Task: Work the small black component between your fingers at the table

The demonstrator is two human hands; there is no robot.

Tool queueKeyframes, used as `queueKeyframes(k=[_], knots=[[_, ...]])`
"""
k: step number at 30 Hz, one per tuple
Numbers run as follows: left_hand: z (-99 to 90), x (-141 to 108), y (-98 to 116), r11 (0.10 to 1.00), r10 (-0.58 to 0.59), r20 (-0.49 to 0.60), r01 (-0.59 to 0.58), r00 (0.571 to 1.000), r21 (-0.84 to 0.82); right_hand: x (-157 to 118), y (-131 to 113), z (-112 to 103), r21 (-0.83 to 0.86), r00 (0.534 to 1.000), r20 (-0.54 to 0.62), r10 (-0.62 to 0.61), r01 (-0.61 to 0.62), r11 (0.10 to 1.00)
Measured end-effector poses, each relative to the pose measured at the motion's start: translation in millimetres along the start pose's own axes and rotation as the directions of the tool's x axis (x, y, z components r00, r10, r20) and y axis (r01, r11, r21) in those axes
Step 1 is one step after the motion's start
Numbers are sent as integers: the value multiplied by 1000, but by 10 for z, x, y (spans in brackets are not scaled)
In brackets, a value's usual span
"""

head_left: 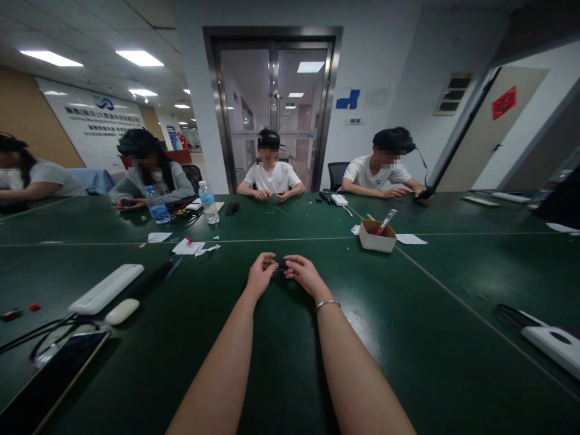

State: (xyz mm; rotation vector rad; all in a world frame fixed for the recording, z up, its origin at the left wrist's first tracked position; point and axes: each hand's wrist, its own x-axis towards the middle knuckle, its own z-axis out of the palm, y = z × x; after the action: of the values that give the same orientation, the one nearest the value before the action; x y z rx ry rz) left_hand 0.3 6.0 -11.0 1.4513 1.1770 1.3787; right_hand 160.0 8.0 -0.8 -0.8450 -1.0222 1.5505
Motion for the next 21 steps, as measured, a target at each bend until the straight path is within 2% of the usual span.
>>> queueKeyframes(k=[6,12,18,21], knots=[[11,13,-24,994,-73,-20,74,997,74,-7,-8,9,-9,1000,-3,7,-7,1000],[1,9,13,1000,-12,-1,12,1000,21,-12,-18,10,20,1000,-11,4,-4,1000],[5,25,-20,996,-78,-5,78,997,50,-19,-24,16,8,1000,-17,16,-16,1000],[0,33,-38,997,-78,-26,78,997,1,-10,-17,6,9,1000,-18,13,-13,1000]])
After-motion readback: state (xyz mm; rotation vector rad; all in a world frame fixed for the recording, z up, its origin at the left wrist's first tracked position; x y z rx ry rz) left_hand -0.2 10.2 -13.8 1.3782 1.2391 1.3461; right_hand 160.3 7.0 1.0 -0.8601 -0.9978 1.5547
